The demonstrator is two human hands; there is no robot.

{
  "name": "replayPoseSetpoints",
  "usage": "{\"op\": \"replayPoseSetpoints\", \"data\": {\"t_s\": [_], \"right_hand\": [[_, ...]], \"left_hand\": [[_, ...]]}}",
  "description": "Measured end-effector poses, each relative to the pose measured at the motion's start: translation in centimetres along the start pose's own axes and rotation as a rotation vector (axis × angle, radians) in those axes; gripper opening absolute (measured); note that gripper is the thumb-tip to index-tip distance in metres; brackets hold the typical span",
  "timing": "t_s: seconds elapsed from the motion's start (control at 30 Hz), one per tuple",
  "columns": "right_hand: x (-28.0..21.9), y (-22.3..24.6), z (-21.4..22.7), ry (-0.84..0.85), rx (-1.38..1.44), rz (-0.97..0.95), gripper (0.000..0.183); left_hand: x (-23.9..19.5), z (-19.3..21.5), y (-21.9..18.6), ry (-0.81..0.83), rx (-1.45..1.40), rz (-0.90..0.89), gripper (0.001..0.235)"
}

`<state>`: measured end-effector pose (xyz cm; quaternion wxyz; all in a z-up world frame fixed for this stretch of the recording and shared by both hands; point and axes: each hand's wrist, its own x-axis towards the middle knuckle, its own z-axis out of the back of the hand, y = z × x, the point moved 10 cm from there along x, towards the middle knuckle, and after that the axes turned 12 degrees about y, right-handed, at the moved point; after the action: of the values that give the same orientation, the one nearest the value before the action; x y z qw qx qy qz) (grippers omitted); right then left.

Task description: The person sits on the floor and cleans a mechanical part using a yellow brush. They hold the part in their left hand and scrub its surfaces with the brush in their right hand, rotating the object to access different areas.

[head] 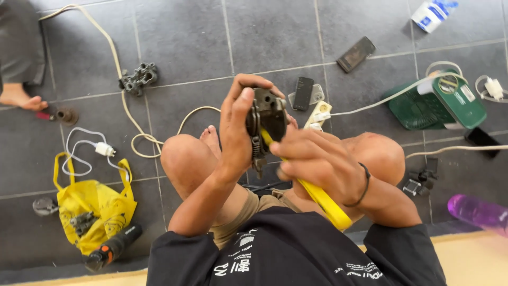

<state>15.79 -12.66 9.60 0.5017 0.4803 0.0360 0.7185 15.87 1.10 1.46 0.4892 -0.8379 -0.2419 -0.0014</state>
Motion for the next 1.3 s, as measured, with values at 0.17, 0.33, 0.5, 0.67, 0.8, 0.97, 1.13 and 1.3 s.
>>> {"op": "replayPoseSetpoints", "data": {"t_s": [0.17, 0.33, 0.5, 0.67, 0.8, 0.97, 1.13, 1.3], "right_hand": [[0.9, 0.6, -2.0, -0.080, 0.010, 0.115, 0.020], [3.6, 2.1, -5.0, 0.023, 0.108, 0.167, 0.013], [7.5, 3.6, -9.4, 0.153, 0.234, 0.226, 0.013], [6.5, 5.3, -12.6, 0.084, 0.363, 0.252, 0.007], [4.9, 6.3, -15.1, 0.024, 0.450, 0.219, 0.007], [4.7, 9.3, -15.5, 0.037, 0.444, 0.252, 0.004], [5.8, 13.9, -17.3, 0.044, 0.344, 0.255, 0.010], [2.7, 12.9, -18.3, 0.233, 0.285, 0.017, 0.006]], "left_hand": [[-2.0, 3.0, -2.9, -0.043, 0.011, -0.102, 0.035], [-5.2, 6.0, -5.6, -0.150, -0.016, -0.173, 0.032], [-9.8, 8.7, -8.9, -0.286, 0.035, -0.273, 0.031], [-15.7, 10.0, -12.0, -0.401, 0.057, -0.363, 0.033], [-19.4, 8.6, -15.1, -0.505, 0.293, -0.364, 0.034], [-22.7, 9.9, -13.0, -0.498, 0.114, -0.461, 0.031], [-26.3, 9.9, -13.6, -0.561, 0.211, -0.439, 0.030], [-26.8, 9.7, -13.3, -0.537, 0.102, -0.407, 0.022]]}}
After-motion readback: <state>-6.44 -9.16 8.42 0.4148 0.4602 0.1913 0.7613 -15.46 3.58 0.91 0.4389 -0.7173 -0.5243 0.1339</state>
